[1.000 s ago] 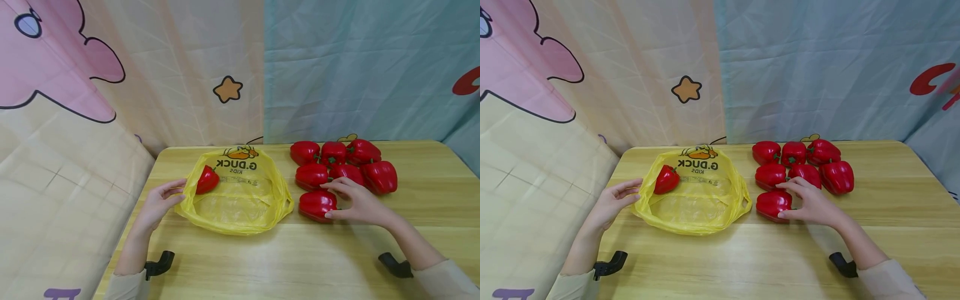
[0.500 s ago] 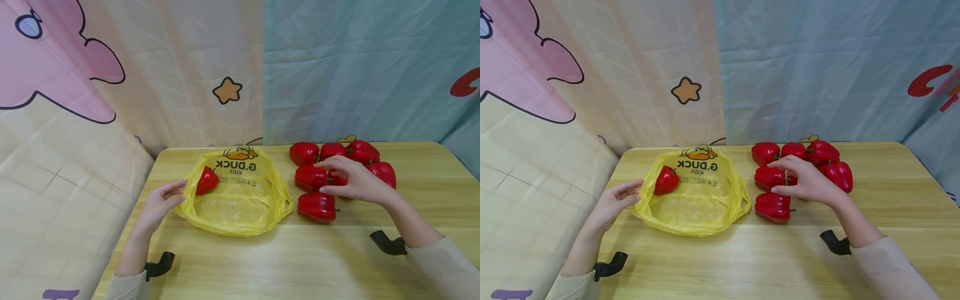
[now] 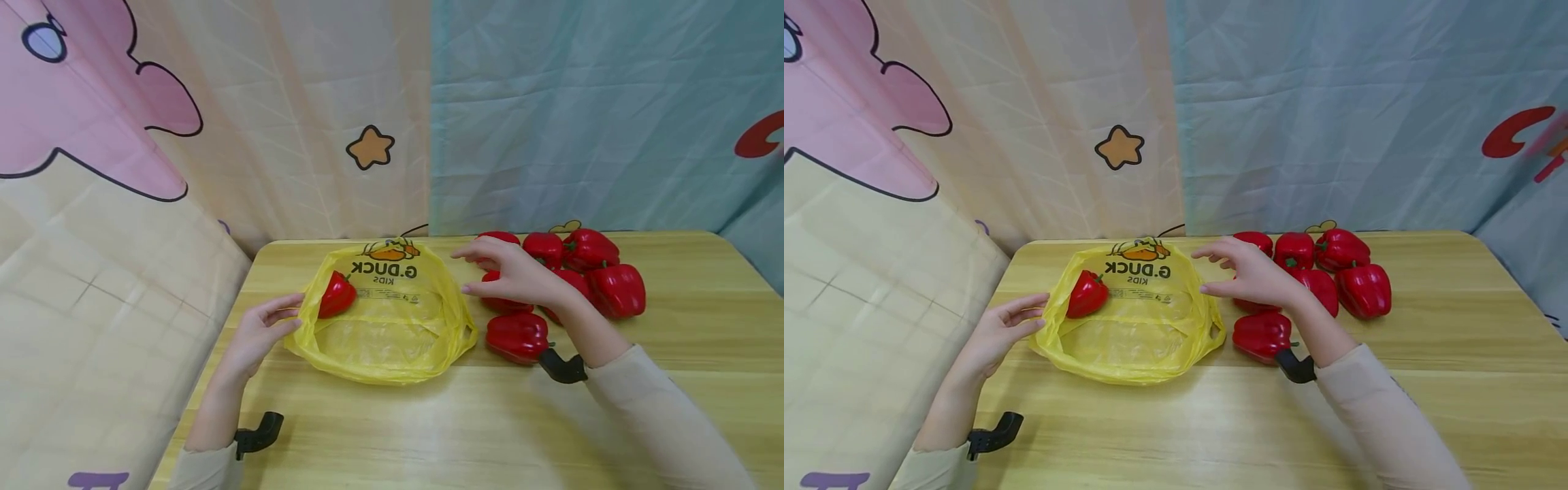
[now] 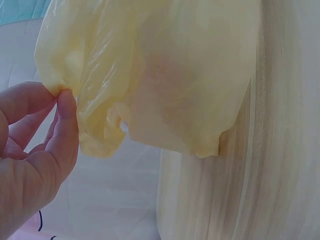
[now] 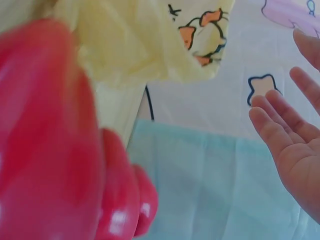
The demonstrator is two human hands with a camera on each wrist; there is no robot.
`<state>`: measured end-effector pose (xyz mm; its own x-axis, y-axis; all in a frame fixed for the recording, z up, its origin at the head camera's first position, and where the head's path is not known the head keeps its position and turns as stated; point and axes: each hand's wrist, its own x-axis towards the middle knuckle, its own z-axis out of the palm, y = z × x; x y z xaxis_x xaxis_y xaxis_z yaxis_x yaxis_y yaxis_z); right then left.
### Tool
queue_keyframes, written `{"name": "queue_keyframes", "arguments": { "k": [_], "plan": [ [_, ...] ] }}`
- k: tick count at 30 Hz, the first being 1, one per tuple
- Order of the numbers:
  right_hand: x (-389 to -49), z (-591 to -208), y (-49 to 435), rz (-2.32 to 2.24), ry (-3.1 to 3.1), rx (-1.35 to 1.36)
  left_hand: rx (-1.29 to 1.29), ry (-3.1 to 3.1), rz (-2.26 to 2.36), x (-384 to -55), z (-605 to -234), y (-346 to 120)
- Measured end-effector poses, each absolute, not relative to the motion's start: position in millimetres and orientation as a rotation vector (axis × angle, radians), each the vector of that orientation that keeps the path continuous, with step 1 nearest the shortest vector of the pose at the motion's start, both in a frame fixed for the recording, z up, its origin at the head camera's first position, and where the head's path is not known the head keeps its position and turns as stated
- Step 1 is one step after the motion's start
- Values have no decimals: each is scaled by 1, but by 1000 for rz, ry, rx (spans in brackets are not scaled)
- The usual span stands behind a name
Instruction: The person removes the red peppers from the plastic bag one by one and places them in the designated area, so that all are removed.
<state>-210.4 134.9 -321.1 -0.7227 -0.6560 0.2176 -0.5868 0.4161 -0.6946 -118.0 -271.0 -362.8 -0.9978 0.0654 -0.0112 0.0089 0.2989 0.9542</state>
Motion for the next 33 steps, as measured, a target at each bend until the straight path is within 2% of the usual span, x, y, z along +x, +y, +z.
{"name": "queue_keyframes", "arguments": {
  "k": [18, 33],
  "plan": [
    [-236, -333, 49, -1150, 2342, -1231, 76, 2505, 1827, -117, -365, -271],
    [-249, -357, 3, -1145, 2220, -1134, 54, 2520, 1840, -115, -364, -271]
  ]
}}
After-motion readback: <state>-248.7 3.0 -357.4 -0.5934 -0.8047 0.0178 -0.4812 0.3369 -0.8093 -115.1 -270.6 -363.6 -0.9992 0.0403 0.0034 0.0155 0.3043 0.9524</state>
